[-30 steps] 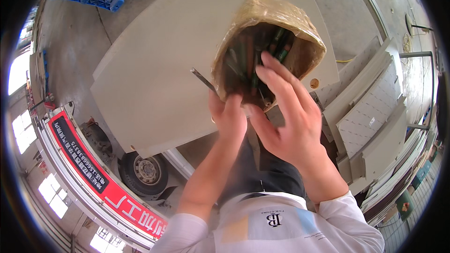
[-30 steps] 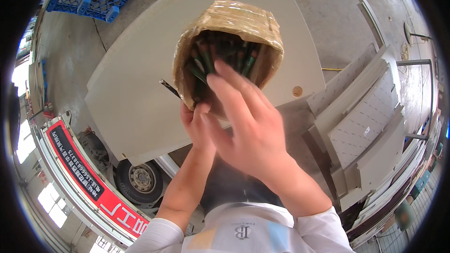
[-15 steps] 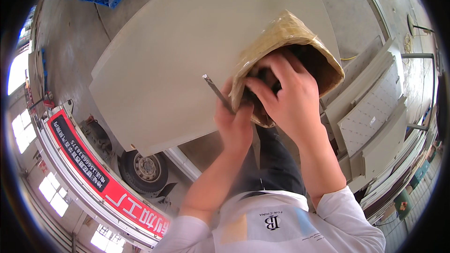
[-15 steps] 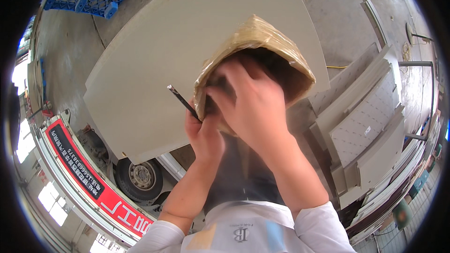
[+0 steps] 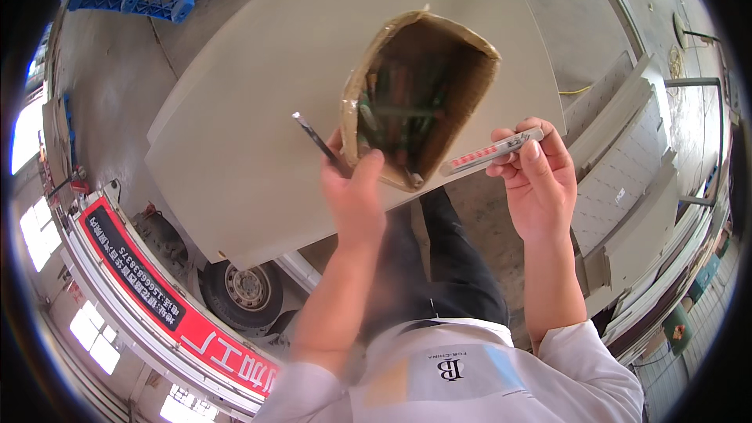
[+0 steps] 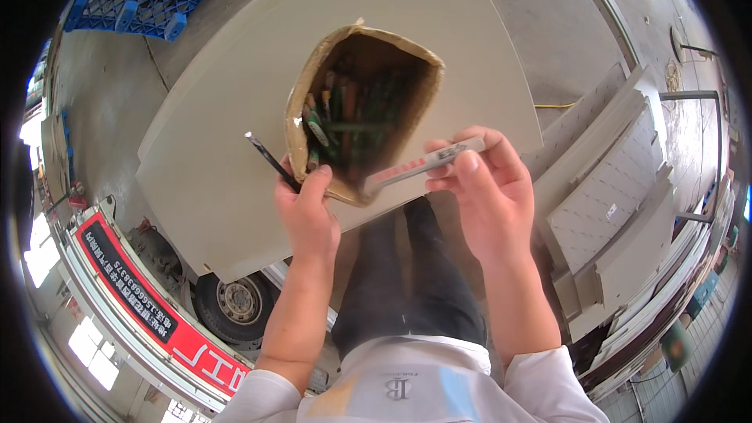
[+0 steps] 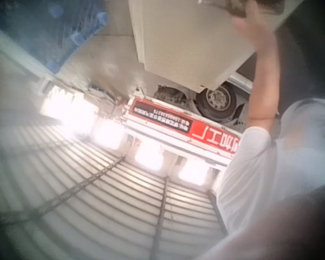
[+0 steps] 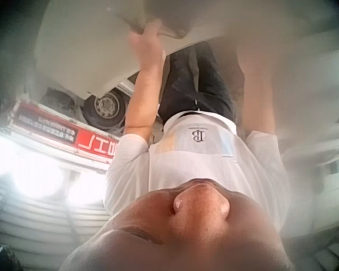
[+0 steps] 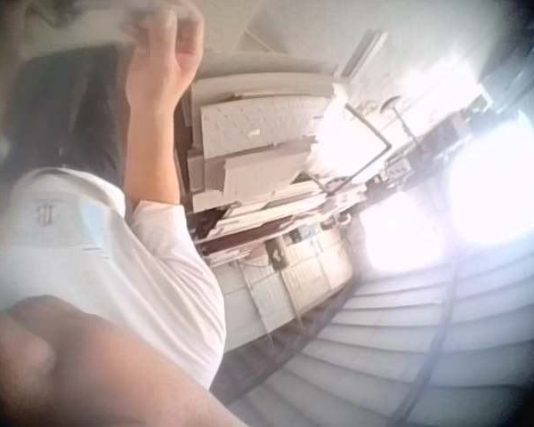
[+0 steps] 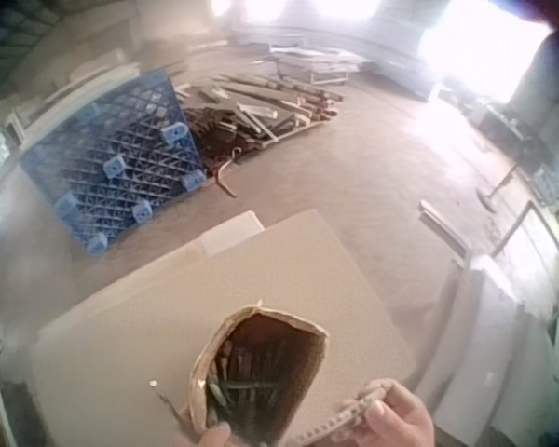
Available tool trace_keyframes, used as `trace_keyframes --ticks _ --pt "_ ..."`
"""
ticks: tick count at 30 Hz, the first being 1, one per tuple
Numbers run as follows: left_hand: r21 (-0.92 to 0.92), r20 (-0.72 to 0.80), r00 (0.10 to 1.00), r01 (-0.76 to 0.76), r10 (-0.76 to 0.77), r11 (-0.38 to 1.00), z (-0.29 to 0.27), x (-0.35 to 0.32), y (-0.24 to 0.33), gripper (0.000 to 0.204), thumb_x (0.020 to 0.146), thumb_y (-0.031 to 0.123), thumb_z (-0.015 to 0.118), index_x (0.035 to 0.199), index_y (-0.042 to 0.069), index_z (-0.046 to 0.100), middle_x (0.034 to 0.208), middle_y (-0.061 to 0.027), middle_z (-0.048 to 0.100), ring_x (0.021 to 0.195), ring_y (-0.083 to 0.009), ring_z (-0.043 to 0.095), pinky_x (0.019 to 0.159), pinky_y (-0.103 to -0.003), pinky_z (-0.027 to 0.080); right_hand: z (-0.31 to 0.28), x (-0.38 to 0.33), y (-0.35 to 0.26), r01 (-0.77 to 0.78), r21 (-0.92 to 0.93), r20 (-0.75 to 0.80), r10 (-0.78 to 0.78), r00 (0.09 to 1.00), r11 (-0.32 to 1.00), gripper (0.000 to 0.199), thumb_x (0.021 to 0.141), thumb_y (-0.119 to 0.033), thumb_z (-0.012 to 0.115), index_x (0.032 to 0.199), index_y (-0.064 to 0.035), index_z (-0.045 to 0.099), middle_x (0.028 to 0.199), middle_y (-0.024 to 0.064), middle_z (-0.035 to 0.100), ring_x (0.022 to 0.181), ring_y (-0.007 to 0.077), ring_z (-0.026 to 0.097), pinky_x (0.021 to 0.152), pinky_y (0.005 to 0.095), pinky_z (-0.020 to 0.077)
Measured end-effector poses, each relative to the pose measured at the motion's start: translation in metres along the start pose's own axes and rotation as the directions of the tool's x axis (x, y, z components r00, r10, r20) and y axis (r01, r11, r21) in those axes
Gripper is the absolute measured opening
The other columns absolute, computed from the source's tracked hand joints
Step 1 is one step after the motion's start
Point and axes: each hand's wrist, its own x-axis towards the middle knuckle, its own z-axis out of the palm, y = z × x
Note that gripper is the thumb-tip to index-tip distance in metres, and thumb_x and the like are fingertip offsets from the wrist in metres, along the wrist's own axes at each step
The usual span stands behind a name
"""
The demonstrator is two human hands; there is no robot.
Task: The person marks a position on a wood panel using a marker, selects a metal hinge component from a box, and cleans the component using a metal file.
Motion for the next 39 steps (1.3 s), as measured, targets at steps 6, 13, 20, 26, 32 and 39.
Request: trace_keyframes --ticks 6,13,20,26,32,39 --pt "0.028 -0.039 0.998 0.049 -0.048 0.998 0.004 0.005 -0.005 0.031 0.091 0.005 0.07 0.12 0.005 0.059 0.103 0.0005 0.063 0.084 -0.0062 0.058 0.071 -0.022 0.047 -0.037 -0.005 0.004 -0.061 0.268 -0.017 0.068 0.998 0.962 0.026 0.109 -0.017 0.054 0.127 0.0009 0.055 0.119 0.016 0.07 0.096 0.0164 0.073 0.088 0.0342 0.0647" --pt "0.06 0.064 0.998 0.015 -0.019 0.998 0.015 0.003 -0.01 0.032 0.097 0.018 0.072 0.123 0.007 0.058 0.097 0.0044 0.06 0.075 -0.004 0.051 0.068 -0.02 0.045 -0.056 -0.017 0.008 -0.108 0.433 -0.04 0.139 0.989 0.895 0.017 0.106 -0.012 0.055 0.119 -0.0021 0.059 0.119 0.0189 0.069 0.097 0.019 0.072 0.089 0.0376 0.0639" --pt "0.131 0.181 0.953 -0.266 0.241 0.955 -0.034 -0.026 -0.057 0.039 0.107 0.031 0.059 0.13 0.0 0.052 0.076 0.0029 0.045 0.067 -0.0072 0.04 0.081 -0.032 0.053 -0.102 -0.052 0.038 -0.252 0.331 -0.099 0.299 0.949 0.91 0.03 0.088 0.003 0.075 0.082 -0.0107 0.05 0.102 0.0081 0.065 0.1 0.0193 0.069 0.092 0.038 0.0611" --pt "0.554 0.556 0.821 -0.253 -0.127 0.793 -0.062 -0.045 -0.071 0.032 0.111 0.031 0.052 0.112 0.0 0.06 0.069 0.0021 0.042 0.065 -0.0082 0.044 0.081 -0.035 0.056 -0.128 -0.06 0.043 -0.326 0.186 -0.207 0.361 0.909 0.927 0.015 0.096 -0.009 0.073 0.108 -0.0039 0.065 0.103 0.0032 0.062 0.095 0.0124 0.061 0.097 0.0369 0.0585" --pt "0.634 0.484 0.795 -0.03 -0.366 0.772 -0.048 -0.014 -0.082 0.036 0.111 0.035 0.052 0.106 0.0 0.061 0.063 0.0046 0.04 0.053 -0.0066 0.044 0.06 -0.031 0.057 -0.159 -0.036 0.046 -0.276 -0.443 -0.484 0.031 0.874 0.853 0.029 0.102 -0.021 0.07 0.126 -0.0034 0.069 0.103 -0.0039 0.066 0.081 0.003 0.052 0.074 0.0214 0.0447" --pt "0.607 0.544 0.734 -0.011 -0.405 0.795 -0.061 -0.004 -0.08 0.038 0.108 0.037 0.058 0.102 0.0 0.064 0.063 0.0015 0.049 0.055 -0.0062 0.048 0.061 -0.03 0.058 -0.169 -0.011 0.053 -0.076 -0.473 -0.519 -0.207 0.829 0.878 0.024 0.097 -0.01 0.074 0.119 0.0004 0.072 0.102 0.0009 0.075 0.09 0.0052 0.066 0.084 0.0223 0.0528"
